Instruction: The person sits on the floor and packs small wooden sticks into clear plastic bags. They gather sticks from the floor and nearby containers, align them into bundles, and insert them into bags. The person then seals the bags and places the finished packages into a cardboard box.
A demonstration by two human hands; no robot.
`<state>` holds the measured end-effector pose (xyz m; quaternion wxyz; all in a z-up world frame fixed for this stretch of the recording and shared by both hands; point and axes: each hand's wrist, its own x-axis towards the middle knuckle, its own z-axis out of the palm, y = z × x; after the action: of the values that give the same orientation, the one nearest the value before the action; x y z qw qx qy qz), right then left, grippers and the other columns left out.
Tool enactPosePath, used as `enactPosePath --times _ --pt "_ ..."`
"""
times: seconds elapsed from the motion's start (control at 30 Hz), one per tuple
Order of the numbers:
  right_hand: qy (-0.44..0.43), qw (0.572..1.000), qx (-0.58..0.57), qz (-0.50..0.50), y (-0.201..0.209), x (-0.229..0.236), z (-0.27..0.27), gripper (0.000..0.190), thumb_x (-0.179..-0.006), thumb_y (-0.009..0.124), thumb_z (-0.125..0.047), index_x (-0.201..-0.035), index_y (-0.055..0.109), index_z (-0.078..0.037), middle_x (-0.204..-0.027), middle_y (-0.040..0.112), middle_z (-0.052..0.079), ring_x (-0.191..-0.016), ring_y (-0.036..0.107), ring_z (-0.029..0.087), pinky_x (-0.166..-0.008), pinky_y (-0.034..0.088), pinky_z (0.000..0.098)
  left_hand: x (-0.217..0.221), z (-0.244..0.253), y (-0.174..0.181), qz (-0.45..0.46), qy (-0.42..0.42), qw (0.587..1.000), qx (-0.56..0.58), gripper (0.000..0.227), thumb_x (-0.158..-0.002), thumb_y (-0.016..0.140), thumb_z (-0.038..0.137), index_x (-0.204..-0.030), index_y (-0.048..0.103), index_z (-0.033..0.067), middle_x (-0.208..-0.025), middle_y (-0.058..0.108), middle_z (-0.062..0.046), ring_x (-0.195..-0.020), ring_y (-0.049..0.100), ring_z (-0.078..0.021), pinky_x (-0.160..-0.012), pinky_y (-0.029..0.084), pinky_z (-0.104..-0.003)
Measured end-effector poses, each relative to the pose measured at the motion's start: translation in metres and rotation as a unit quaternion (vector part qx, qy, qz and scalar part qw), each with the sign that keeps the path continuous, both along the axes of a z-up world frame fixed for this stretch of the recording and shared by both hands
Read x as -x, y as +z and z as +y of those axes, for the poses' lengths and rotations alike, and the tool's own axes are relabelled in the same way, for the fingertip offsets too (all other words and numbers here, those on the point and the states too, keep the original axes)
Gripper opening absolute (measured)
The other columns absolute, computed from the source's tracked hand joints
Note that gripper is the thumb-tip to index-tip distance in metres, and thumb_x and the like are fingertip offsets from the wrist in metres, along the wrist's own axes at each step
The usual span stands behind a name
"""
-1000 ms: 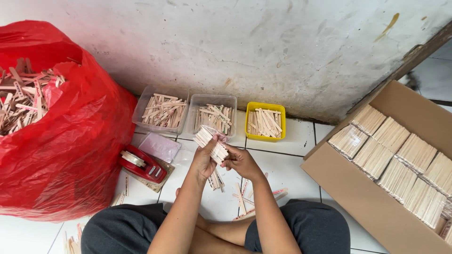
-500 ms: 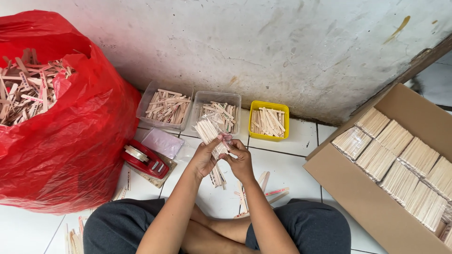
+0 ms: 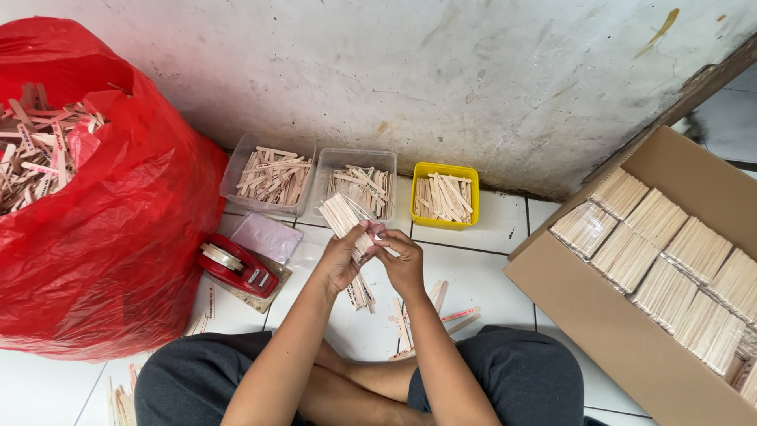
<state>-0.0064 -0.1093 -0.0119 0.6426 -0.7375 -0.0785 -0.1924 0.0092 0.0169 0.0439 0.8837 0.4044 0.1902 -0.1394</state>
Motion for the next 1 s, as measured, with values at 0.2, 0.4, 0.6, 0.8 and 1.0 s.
enactPosePath --times 0.2,0.4,0.6,0.8,1.0 --pt "-0.023 0.995 0.057 -0.084 -0.003 -0.001 0.000 0.042 -0.069 0.096 -0.027 -0.104 0.081 -0.011 -0.101 0.071 0.005 -0.093 0.070 0.021 -0.088 0.055 0.0367 -0.004 -0.002 -0.009 -0.025 0.015 1.000 0.008 0.025 -0.091 0.076 0.017 -0.106 0.070 -0.0026 -0.095 0.077 -0.017 -0.079 0.078 -0.0244 -0.072 0.067 -0.040" --pt "-0.085 0.978 0.112 -0.153 0.006 0.007 0.012 0.043 -0.070 0.096 -0.026 -0.106 0.078 -0.012 -0.103 0.068 0.005 -0.095 0.068 0.025 -0.084 0.056 0.0366 -0.005 -0.003 -0.017 -0.027 0.021 0.999 -0.007 0.026 -0.092 0.077 0.018 -0.107 0.069 -0.0017 -0.097 0.077 -0.016 -0.080 0.077 -0.0224 -0.075 0.067 -0.039" --pt "-0.025 0.987 0.083 -0.138 0.007 0.004 0.004 0.025 -0.077 0.090 -0.021 -0.102 0.084 -0.019 -0.097 0.073 0.005 -0.087 0.070 0.022 -0.089 0.054 0.0352 0.002 0.003 -0.028 -0.005 0.035 0.999 -0.001 0.023 -0.095 0.074 0.021 -0.107 0.070 0.0016 -0.104 0.077 -0.017 -0.085 0.077 -0.0224 -0.070 0.065 -0.027" --pt "0.037 0.998 0.001 -0.059 0.008 0.011 0.015 0.024 -0.083 0.086 -0.014 -0.107 0.083 -0.016 -0.118 0.069 0.009 -0.102 0.068 0.022 -0.097 0.052 0.0404 0.002 0.024 -0.031 -0.009 0.050 0.998 -0.047 0.024 -0.092 0.077 0.025 -0.104 0.071 0.0050 -0.102 0.078 -0.012 -0.084 0.076 -0.0203 -0.073 0.065 -0.033" --pt "0.074 0.975 -0.169 0.123 -0.019 0.014 0.043 0.018 -0.088 0.083 -0.017 -0.093 0.076 -0.002 -0.133 0.054 0.013 -0.119 0.049 0.022 -0.106 0.044 0.0385 0.004 0.037 -0.039 0.013 0.057 0.994 -0.094 0.035 -0.090 0.080 0.032 -0.117 0.071 0.0116 -0.110 0.077 -0.004 -0.094 0.072 -0.0145 -0.090 0.058 -0.035"
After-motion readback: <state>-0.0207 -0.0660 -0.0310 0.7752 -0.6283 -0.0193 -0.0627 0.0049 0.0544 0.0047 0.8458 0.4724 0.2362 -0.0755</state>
